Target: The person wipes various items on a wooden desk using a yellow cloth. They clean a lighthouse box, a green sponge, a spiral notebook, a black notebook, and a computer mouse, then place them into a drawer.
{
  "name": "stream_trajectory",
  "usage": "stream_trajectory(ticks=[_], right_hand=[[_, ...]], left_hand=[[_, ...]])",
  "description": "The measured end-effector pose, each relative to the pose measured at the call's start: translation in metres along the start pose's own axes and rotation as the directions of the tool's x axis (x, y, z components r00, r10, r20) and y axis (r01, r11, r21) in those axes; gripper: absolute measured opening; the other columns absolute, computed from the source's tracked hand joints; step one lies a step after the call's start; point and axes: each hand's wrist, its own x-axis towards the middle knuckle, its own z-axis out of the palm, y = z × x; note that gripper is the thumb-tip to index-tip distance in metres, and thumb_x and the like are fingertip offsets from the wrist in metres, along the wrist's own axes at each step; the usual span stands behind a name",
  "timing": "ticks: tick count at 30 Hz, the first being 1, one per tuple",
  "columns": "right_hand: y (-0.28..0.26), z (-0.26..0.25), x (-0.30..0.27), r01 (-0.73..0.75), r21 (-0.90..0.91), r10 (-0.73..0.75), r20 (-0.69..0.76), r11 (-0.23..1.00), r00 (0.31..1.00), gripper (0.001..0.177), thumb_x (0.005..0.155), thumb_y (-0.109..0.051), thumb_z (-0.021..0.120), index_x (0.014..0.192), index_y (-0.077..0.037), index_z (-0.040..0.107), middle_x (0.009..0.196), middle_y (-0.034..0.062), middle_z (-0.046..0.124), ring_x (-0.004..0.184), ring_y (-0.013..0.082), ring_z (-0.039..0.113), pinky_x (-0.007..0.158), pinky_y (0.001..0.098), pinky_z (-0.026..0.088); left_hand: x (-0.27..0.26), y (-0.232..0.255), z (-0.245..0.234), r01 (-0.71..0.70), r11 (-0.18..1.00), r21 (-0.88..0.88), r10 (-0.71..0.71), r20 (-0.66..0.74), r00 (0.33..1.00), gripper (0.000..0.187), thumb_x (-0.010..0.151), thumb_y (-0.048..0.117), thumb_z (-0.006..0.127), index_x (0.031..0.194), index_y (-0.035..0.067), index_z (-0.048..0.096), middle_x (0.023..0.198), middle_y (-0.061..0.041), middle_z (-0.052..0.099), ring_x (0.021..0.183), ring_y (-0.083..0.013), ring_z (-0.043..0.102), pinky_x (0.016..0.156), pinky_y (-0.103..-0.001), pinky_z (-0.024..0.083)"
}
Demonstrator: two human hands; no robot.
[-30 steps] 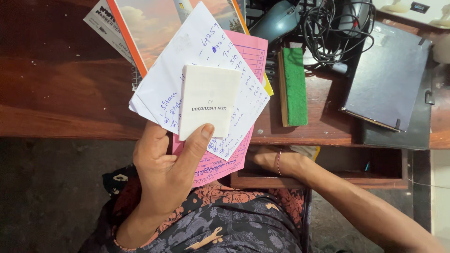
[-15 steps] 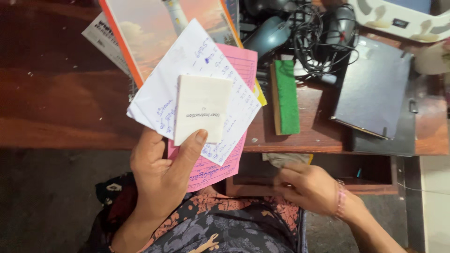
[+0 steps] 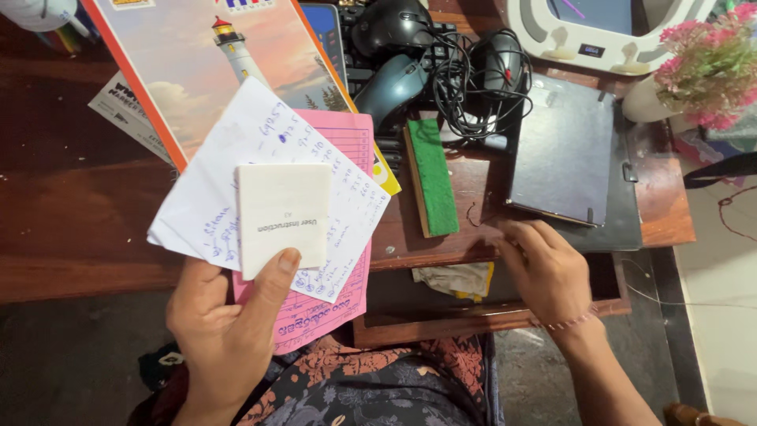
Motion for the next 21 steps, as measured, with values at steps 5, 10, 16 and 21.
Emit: stream_trajectory(ticks=[5, 10, 16, 21], right_hand=[[0.023, 0.003, -0.034, 0.14, 0.142, -0.177, 0.289, 0.98, 0.941, 0.024, 0.082, -0.02, 0.073, 0.102, -0.007, 0.074, 0.1, 0.0109, 0.075, 0.085, 0.0281, 0.075, 0.073, 0.0376, 0.06], [0.04, 0.082, -0.056, 0.257, -0.019, -0.222, 0.448, 0.966, 0.866, 0.044, 0.071, -0.006, 0.064, 0.113, -0.005, 0.076, 0.104, 0.0195, 0.075, 0.077, 0.0386, 0.071, 0.069, 0.0484, 0.057], [0.045, 0.139, -0.041, -0.027, -0.071, 0.073, 0.784, 0.997, 0.617, 0.028, 0.092, -0.03, 0.065, 0.099, -0.005, 0.072, 0.094, 0.023, 0.072, 0.088, 0.0403, 0.071, 0.077, 0.0489, 0.056], [-0.016, 0.169, -0.028, -0.297, 0.054, 0.063, 0.927, 0.953, 0.371, 0.038, 0.1, -0.038, 0.056, 0.117, -0.005, 0.067, 0.101, 0.0244, 0.073, 0.095, 0.0351, 0.074, 0.087, 0.0434, 0.055]], left_hand=[[0.007, -0.001, -0.004, -0.009, 0.999, -0.037, 0.009, 0.014, 1.0, 0.027, 0.098, 0.0, 0.067, 0.124, -0.007, 0.061, 0.115, -0.014, 0.074, 0.1, -0.0123, 0.071, 0.088, -0.028, 0.06], [0.006, -0.005, 0.005, -0.011, 0.997, -0.074, 0.016, 0.067, 0.998, 0.025, 0.099, -0.001, 0.068, 0.123, -0.008, 0.063, 0.114, -0.015, 0.075, 0.1, -0.0119, 0.07, 0.088, -0.027, 0.059], [0.004, 0.001, -0.012, -0.071, 0.995, -0.071, 0.076, 0.067, 0.995, 0.025, 0.102, 0.0, 0.067, 0.125, -0.008, 0.062, 0.116, -0.014, 0.074, 0.101, -0.011, 0.07, 0.089, -0.026, 0.059], [0.004, 0.002, -0.016, -0.076, 0.996, -0.05, 0.079, 0.069, 0.995, 0.023, 0.103, 0.001, 0.067, 0.124, -0.007, 0.062, 0.115, -0.014, 0.075, 0.1, -0.011, 0.071, 0.088, -0.026, 0.06]])
